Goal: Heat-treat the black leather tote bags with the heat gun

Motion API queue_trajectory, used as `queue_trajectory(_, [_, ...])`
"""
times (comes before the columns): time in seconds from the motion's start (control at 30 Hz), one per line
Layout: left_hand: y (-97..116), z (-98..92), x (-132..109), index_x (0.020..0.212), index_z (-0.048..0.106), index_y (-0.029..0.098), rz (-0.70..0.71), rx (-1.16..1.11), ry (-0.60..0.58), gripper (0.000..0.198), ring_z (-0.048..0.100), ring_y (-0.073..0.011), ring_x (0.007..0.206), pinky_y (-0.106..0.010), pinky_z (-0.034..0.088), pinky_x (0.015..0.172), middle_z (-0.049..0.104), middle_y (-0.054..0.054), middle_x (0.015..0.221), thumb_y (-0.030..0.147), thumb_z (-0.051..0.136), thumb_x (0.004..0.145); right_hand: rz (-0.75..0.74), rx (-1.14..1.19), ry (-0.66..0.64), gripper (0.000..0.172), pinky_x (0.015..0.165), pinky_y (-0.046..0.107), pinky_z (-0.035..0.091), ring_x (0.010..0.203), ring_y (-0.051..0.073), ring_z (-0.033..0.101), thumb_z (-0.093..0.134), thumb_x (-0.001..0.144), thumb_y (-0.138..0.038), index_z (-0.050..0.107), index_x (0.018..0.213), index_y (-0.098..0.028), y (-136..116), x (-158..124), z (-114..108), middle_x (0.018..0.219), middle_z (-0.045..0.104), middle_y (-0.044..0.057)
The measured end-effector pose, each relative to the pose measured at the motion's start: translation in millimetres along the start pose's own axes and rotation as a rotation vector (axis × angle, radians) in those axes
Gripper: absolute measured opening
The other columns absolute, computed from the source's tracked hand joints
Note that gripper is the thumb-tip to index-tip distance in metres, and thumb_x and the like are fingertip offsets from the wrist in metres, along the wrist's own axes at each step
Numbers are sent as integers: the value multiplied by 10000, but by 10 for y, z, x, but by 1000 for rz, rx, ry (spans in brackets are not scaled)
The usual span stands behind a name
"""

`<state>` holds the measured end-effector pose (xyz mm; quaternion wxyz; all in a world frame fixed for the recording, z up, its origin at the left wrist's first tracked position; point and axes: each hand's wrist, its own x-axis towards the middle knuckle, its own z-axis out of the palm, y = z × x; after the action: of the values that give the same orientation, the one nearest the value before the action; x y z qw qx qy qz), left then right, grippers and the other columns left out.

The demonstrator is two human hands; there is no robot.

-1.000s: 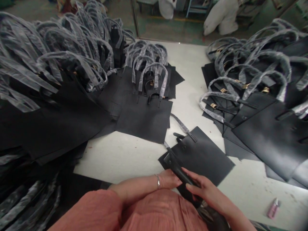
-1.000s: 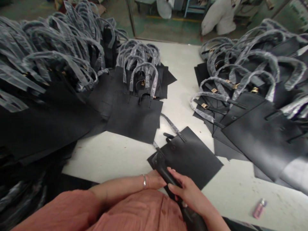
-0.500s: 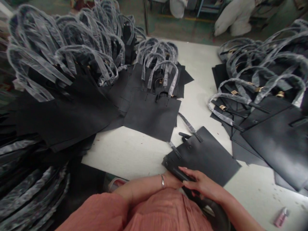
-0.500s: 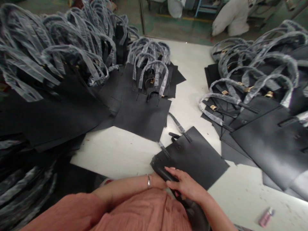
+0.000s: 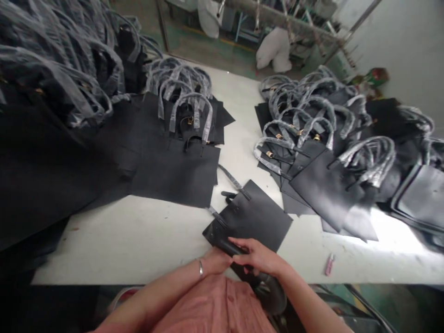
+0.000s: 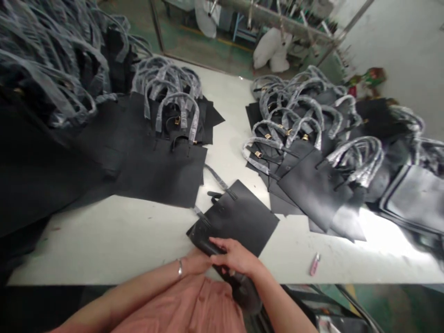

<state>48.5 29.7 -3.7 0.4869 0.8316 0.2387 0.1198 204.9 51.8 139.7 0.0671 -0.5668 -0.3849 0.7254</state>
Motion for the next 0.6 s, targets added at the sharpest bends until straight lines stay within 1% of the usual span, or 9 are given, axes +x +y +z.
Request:
queue_trajectory(0.1, [-33, 26, 19, 1034, 699, 222, 110, -21, -41, 241, 541, -230, 1163, -306, 388, 1026, 633, -17, 1215, 142, 536, 876, -9, 9, -11, 623, 348, 157, 370, 478, 93, 526, 680, 764, -286, 511, 1363, -260, 58, 3, 3, 802, 664, -2])
queue_trajectory(0.17, [-47, 29, 21, 1062, 688, 177, 90, 9, -53, 246, 543, -249, 1164, -327, 392, 1032, 626, -70, 1223, 131, 536, 873, -34, 6, -1, 637, 355, 163, 367, 499, 110, 524, 662, 788, -328, 475, 1391, -241, 43, 98, 63, 729, 640, -11])
queue_trajectory(0.2, [-57, 30, 20, 1079, 678, 151, 80, 25, -60, 253, 542, -258, 1168, -339, 388, 1041, 619, -101, 1229, 128, 529, 875, -61, 7, 23, 645, 370, 169, 377, 537, 123, 536, 654, 797, -349, 459, 1402, -235, 24, 142, 88, 754, 645, -3])
queue_trajectory(0.3, [-84, 31, 7, 1148, 631, 102, 92, 54, -80, 299, 488, -262, 1239, -368, 330, 1100, 587, -154, 1263, 112, 476, 893, -180, 109, 183, 678, 484, 218, 446, 679, 161, 574, 667, 794, -414, 452, 1407, -216, -8, 134, 44, 931, 672, 36])
queue_trajectory(0.33, [-87, 25, -2, 1183, 606, 98, 125, 60, -89, 321, 452, -258, 1276, -379, 300, 1122, 561, -158, 1296, 110, 468, 893, -199, 169, 247, 708, 517, 235, 453, 688, 168, 575, 680, 786, -439, 442, 1412, -209, 8, 73, -17, 926, 678, 37])
queue_trajectory(0.4, [-85, -21, -14, 1228, 562, 99, 203, 71, -73, 362, 404, -252, 1316, -404, 268, 1144, 520, -155, 1343, 103, 475, 876, -181, 274, 354, 782, 532, 255, 436, 625, 168, 560, 703, 770, -478, 404, 1433, -189, 98, -113, -176, 768, 670, 13])
queue_trajectory(0.43, [-82, -71, -9, 1236, 550, 109, 223, 76, -36, 380, 415, -245, 1305, -406, 290, 1134, 520, -146, 1341, 92, 472, 865, -151, 302, 391, 814, 525, 258, 423, 589, 164, 548, 710, 765, -491, 381, 1443, -183, 169, -220, -255, 696, 651, -4])
queue_trajectory(0.5, [-84, -243, 41, 1222, 548, 137, 181, 90, 126, 384, 483, -221, 1227, -383, 382, 1072, 562, -122, 1271, 71, 437, 860, -108, 338, 456, 844, 525, 263, 407, 571, 160, 542, 717, 762, -507, 354, 1452, -181, 348, -414, -374, 669, 640, -14])
queue_trajectory(0.6, [-144, -668, 248, 1208, 532, 156, -87, 170, 446, 381, 511, -207, 1133, -376, 437, 1006, 564, -113, 1178, 51, 362, 884, -83, 393, 520, 849, 537, 271, 405, 598, 159, 554, 720, 762, -518, 347, 1452, -192, 615, -564, -417, 785, 674, 13])
